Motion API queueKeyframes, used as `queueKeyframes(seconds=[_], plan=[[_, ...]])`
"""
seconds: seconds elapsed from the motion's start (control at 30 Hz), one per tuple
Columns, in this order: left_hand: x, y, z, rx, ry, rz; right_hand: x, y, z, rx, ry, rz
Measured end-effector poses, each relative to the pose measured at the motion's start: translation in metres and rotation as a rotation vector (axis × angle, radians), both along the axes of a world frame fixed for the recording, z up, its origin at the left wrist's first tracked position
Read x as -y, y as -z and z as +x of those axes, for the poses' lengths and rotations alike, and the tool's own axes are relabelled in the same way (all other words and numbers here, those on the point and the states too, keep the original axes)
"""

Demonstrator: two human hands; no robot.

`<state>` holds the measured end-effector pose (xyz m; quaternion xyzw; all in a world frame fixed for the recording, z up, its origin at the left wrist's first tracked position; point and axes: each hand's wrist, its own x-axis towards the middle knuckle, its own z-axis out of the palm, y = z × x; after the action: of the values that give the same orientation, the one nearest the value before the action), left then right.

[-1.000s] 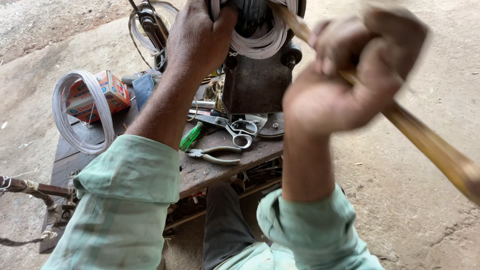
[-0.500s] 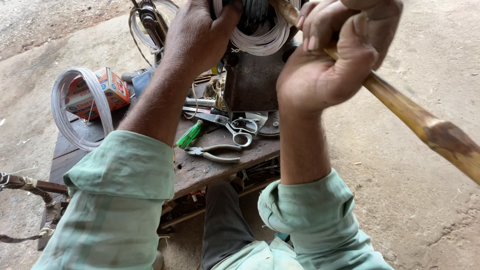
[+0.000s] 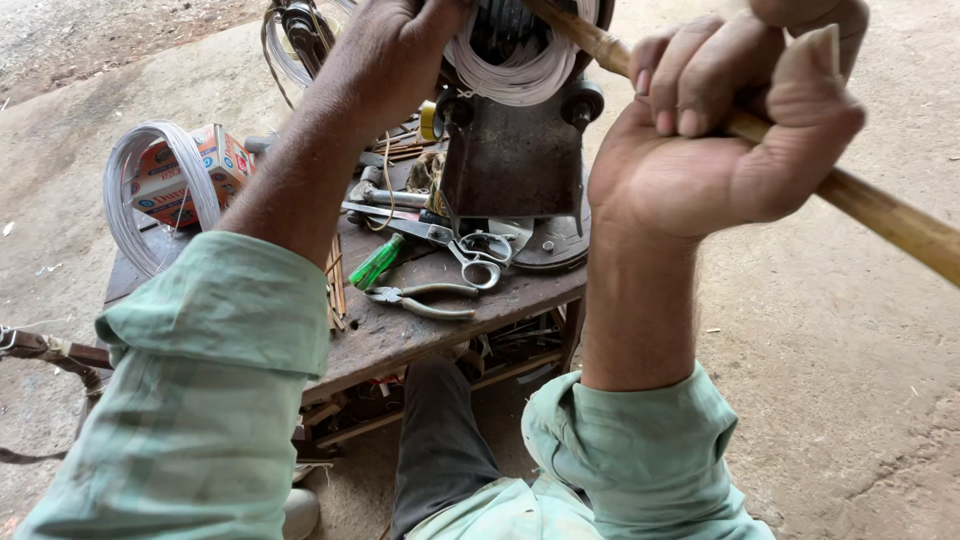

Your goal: The person winds white wire onto a large horizontal drum spool mounted on a workbench, feeding and guiding loops of wire from a coil by hand and rotating the drum to build up the winding. They adjust the wire bundle inside the drum, use a wooden stick to help pack the wire, and finally pick up pliers to work on the wound wire.

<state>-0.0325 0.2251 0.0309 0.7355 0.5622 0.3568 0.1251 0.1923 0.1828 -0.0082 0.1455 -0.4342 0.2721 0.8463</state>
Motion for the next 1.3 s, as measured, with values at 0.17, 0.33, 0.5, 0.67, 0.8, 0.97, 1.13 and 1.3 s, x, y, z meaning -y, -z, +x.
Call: queueKeyframes(seconds=[0.17,0.33,0.5,0.67,0.8,0.97,1.13,1.3], plan=[[0.004,-0.002,0.007,0.039,0.108,0.169,-0.002,0.001,-0.024,-0.164,0.022,-0.053],[0.006,-0.004,0.008,0.122,0.070,0.055,-0.020,0.016,-0.041,-0.217,-0.012,-0.052],[0.006,-0.002,0.005,0.055,0.020,0.007,-0.015,0.019,-0.040,-0.299,-0.095,-0.108],[0.004,-0.003,0.005,0.073,0.020,-0.052,-0.004,0.015,-0.030,-0.307,-0.114,-0.132],[0.004,-0.004,0.004,0.096,0.015,-0.061,0.026,0.018,-0.031,-0.272,-0.048,-0.167],[0.005,-0.004,0.002,0.157,0.096,-0.017,0.093,0.034,-0.015,-0.188,-0.125,-0.210],[0.006,-0.006,0.007,0.152,0.058,-0.102,0.130,0.038,0.017,-0.102,-0.078,-0.268],[0.010,-0.008,0.011,0.055,-0.008,0.007,0.090,0.020,0.015,-0.093,0.131,-0.109]])
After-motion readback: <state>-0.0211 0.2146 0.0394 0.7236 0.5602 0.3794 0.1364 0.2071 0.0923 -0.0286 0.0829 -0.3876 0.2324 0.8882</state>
